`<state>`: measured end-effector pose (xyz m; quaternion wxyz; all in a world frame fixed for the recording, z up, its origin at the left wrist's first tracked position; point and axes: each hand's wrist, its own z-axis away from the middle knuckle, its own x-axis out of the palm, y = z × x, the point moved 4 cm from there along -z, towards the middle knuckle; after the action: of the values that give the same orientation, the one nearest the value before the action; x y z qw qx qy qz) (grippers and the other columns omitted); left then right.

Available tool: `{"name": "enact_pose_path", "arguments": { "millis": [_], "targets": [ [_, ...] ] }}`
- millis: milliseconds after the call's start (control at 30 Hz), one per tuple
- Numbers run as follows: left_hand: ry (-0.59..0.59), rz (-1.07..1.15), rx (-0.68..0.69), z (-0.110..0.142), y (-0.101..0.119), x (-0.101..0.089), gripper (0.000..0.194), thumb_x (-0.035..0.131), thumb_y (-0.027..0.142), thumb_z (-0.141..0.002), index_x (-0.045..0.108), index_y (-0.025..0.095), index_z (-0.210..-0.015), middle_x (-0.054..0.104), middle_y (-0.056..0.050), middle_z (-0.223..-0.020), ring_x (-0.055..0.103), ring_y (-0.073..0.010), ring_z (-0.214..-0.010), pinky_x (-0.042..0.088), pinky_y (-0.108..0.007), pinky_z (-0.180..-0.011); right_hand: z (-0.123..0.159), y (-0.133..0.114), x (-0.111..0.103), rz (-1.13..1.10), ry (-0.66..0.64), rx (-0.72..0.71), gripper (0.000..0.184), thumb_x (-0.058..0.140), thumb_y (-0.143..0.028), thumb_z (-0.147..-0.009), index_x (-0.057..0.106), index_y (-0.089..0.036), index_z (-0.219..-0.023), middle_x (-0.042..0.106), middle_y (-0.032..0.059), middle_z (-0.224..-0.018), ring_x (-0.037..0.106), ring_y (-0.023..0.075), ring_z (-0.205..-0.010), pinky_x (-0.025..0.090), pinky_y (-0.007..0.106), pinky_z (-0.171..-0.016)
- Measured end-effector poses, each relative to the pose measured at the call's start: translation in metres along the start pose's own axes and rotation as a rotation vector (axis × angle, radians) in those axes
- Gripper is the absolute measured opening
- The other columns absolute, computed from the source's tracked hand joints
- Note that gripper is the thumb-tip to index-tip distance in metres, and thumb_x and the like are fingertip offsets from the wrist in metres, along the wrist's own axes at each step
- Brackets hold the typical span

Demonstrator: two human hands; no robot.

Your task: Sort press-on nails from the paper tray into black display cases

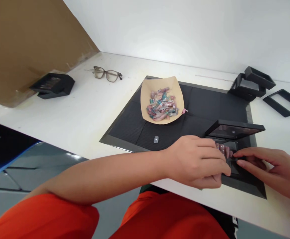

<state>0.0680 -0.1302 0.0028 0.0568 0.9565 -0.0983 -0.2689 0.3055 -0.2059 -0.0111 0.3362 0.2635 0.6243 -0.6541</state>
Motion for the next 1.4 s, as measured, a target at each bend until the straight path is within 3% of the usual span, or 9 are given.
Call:
{"name": "enact_pose_path", "arguments": {
  "millis": [267, 567, 833, 1133, 1400],
  "targets": [
    [-0.041, -0.001, -0.002, 0.001, -0.001, 0.001, 0.026, 0.061, 0.008, -0.090, 0.080, 0.024, -0.083, 0.082, 0.010, -0.081, 0.068, -0.0105, -0.072, 0.059, -0.024, -0.067, 0.009, 0.012, 0.004, 0.017, 0.033, -0.001, 0.046, 0.067, -0.074, -0.099, 0.088, -0.034, -0.100, 0.072, 0.0012, -0.067, 0.052, 0.0150, -0.050, 0.042, 0.028, -0.043],
    [-0.108, -0.040, 0.017, 0.002, -0.002, 0.000, 0.015, 0.070, 0.015, -0.094, 0.082, 0.023, -0.089, 0.083, 0.009, -0.088, 0.068, -0.0134, -0.078, 0.052, -0.029, -0.065, 0.010, 0.016, 0.005, 0.035, 0.017, 0.012, 0.048, 0.065, -0.074, -0.100, 0.088, -0.033, -0.101, 0.071, 0.0019, -0.067, 0.050, 0.0155, -0.051, 0.042, 0.029, -0.045],
    [-0.338, -0.101, -0.020, 0.009, -0.004, 0.007, 0.023, 0.063, 0.021, -0.101, 0.083, 0.025, -0.089, 0.083, 0.009, -0.091, 0.070, -0.0138, -0.086, 0.048, -0.031, -0.066, 0.010, 0.015, 0.004, 0.058, 0.002, 0.035, 0.047, 0.065, -0.073, -0.100, 0.088, -0.033, -0.101, 0.073, 0.0024, -0.071, 0.053, 0.0165, -0.053, 0.045, 0.030, -0.046],
    [-0.311, -0.115, -0.024, 0.007, -0.004, 0.002, 0.025, 0.063, 0.018, -0.103, 0.085, 0.027, -0.094, 0.081, 0.008, -0.089, 0.065, -0.0119, -0.080, 0.047, -0.030, -0.068, 0.009, 0.014, 0.004, 0.058, -0.003, 0.026, 0.046, 0.063, -0.072, -0.102, 0.088, -0.033, -0.102, 0.075, 0.0021, -0.072, 0.053, 0.0171, -0.054, 0.042, 0.030, -0.048],
    [-0.426, -0.083, -0.074, 0.015, -0.006, 0.009, 0.022, 0.066, 0.031, -0.109, 0.085, 0.027, -0.098, 0.082, 0.007, -0.094, 0.068, -0.0129, -0.084, 0.045, -0.034, -0.067, 0.010, 0.013, 0.003, 0.045, -0.025, 0.047, 0.048, 0.062, -0.071, -0.103, 0.088, -0.031, -0.104, 0.074, 0.0030, -0.073, 0.053, 0.0163, -0.055, 0.044, 0.029, -0.048]
  ]
}}
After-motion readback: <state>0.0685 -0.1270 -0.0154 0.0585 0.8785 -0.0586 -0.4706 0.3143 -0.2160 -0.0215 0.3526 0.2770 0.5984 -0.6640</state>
